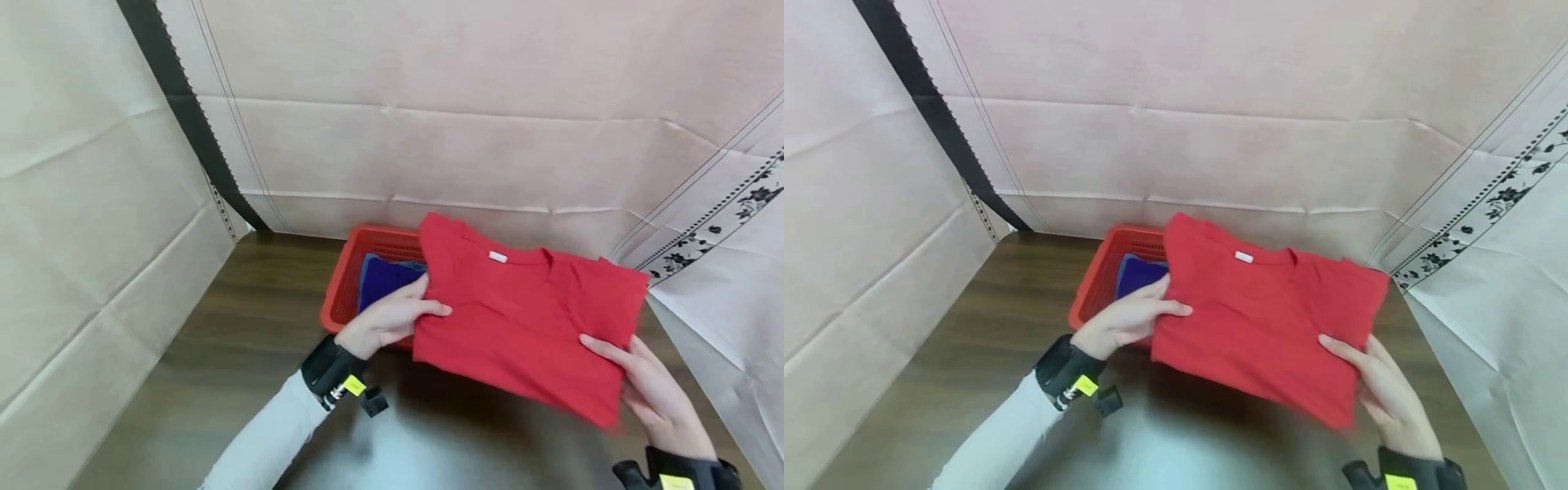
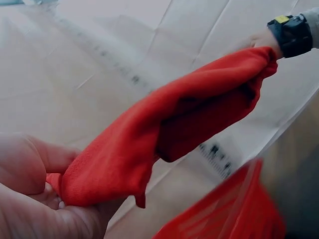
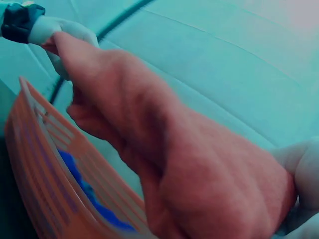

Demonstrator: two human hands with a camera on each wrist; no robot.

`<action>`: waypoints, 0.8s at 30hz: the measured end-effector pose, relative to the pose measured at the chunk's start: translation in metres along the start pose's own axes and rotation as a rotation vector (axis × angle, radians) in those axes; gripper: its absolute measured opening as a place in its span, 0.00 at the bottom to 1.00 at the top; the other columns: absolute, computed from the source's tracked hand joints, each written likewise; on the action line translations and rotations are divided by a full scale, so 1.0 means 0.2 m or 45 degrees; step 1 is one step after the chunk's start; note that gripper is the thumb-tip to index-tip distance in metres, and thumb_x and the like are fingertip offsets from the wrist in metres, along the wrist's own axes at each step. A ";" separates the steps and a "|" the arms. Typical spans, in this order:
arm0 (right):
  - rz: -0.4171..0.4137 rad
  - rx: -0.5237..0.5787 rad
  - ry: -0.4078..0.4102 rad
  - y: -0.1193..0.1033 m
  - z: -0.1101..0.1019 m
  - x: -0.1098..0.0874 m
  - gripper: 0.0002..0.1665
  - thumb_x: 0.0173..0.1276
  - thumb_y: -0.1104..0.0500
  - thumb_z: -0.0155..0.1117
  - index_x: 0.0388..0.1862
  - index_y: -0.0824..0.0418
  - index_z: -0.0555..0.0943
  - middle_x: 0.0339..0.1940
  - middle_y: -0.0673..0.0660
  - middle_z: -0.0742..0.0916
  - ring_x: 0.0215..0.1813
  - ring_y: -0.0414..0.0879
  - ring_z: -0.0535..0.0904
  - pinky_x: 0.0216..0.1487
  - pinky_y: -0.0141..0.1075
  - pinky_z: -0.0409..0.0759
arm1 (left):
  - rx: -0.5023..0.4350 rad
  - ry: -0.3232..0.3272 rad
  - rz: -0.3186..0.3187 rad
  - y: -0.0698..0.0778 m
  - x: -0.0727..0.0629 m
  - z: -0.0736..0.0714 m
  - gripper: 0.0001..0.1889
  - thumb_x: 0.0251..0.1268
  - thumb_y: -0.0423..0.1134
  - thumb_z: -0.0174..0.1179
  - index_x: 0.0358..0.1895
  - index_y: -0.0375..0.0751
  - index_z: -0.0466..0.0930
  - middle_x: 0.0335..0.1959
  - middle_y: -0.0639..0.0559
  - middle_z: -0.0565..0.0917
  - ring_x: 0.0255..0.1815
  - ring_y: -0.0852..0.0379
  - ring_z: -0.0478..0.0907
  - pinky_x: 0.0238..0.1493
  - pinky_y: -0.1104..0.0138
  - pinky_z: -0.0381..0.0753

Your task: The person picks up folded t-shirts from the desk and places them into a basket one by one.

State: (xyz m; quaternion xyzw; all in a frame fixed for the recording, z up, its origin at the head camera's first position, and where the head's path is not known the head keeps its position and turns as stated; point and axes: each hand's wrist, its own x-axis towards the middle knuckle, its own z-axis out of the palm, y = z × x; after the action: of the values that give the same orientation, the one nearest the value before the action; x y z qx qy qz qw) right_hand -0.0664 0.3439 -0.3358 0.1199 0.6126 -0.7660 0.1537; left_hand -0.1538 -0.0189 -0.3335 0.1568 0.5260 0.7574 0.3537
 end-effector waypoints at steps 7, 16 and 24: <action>-0.090 0.026 -0.112 -0.01 0.24 0.22 0.25 0.78 0.58 0.58 0.67 0.48 0.61 0.54 0.45 0.82 0.52 0.41 0.84 0.52 0.36 0.84 | 0.017 0.185 0.005 0.05 -0.09 -0.23 0.37 0.76 0.28 0.50 0.81 0.58 0.48 0.69 0.44 0.67 0.65 0.49 0.69 0.57 0.61 0.79; -0.103 -0.011 -0.097 0.01 0.42 0.48 0.42 0.78 0.58 0.57 0.83 0.43 0.49 0.65 0.46 0.71 0.63 0.42 0.70 0.58 0.34 0.78 | 0.066 0.470 -0.016 0.05 -0.04 -0.45 0.43 0.74 0.29 0.54 0.83 0.57 0.40 0.74 0.43 0.63 0.68 0.45 0.66 0.63 0.56 0.74; -0.081 -0.122 -0.154 0.09 0.52 0.63 0.51 0.78 0.70 0.45 0.84 0.43 0.29 0.83 0.58 0.49 0.76 0.55 0.54 0.74 0.50 0.61 | 0.296 0.670 -0.112 -0.04 0.01 -0.55 0.44 0.73 0.29 0.54 0.84 0.48 0.36 0.81 0.42 0.52 0.76 0.42 0.54 0.77 0.50 0.57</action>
State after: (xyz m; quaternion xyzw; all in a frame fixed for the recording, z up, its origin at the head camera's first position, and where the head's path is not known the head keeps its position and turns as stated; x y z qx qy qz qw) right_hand -0.1747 0.2283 -0.3757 0.0464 0.6417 -0.7461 0.1714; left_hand -0.2187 -0.0905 -0.3848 -0.0286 0.6893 0.6906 0.2171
